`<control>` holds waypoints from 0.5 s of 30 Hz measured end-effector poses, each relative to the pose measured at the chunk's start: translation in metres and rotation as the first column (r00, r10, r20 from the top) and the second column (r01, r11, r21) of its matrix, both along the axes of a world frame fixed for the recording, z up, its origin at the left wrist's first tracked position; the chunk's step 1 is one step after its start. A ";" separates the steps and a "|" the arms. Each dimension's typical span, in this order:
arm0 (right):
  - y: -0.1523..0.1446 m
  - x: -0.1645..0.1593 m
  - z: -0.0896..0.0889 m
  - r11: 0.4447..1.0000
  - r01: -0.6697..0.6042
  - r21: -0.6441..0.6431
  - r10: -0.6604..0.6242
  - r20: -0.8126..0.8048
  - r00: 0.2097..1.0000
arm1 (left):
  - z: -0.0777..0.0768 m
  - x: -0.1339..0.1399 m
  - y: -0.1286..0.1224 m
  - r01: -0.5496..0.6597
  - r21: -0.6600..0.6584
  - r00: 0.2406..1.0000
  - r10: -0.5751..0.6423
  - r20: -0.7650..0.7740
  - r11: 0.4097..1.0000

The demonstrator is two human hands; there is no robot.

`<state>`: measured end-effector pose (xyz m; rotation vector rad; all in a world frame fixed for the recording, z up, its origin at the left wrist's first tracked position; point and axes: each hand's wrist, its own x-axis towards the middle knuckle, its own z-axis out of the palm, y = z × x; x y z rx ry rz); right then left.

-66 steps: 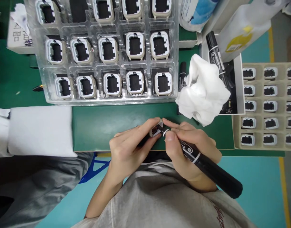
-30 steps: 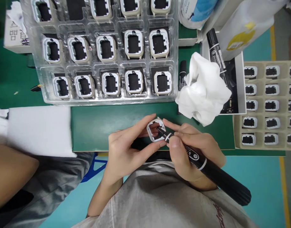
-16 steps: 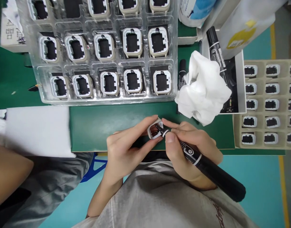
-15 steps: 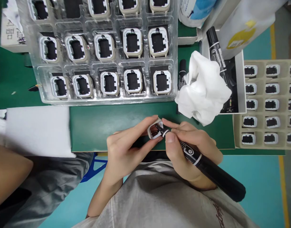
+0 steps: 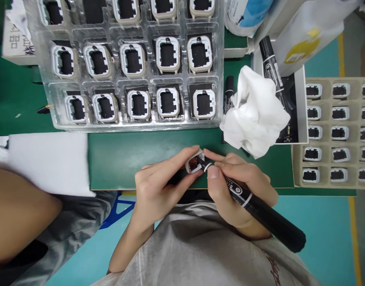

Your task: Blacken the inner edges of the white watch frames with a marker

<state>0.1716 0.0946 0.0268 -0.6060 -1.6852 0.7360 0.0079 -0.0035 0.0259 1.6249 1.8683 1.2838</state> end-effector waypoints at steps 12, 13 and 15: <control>0.000 -0.002 -0.001 1.000 0.020 -0.016 -0.020 -0.014 1.000 | -0.001 -0.001 0.000 0.013 0.006 1.000 -0.013 -0.002 1.000; 0.000 -0.001 -0.001 1.000 0.018 -0.021 -0.018 -0.002 1.000 | -0.001 -0.001 0.000 0.008 0.003 1.000 -0.008 -0.004 1.000; 0.000 -0.001 -0.002 1.000 0.018 -0.021 -0.018 0.005 1.000 | -0.002 -0.001 -0.001 -0.007 -0.009 1.000 0.007 -0.008 1.000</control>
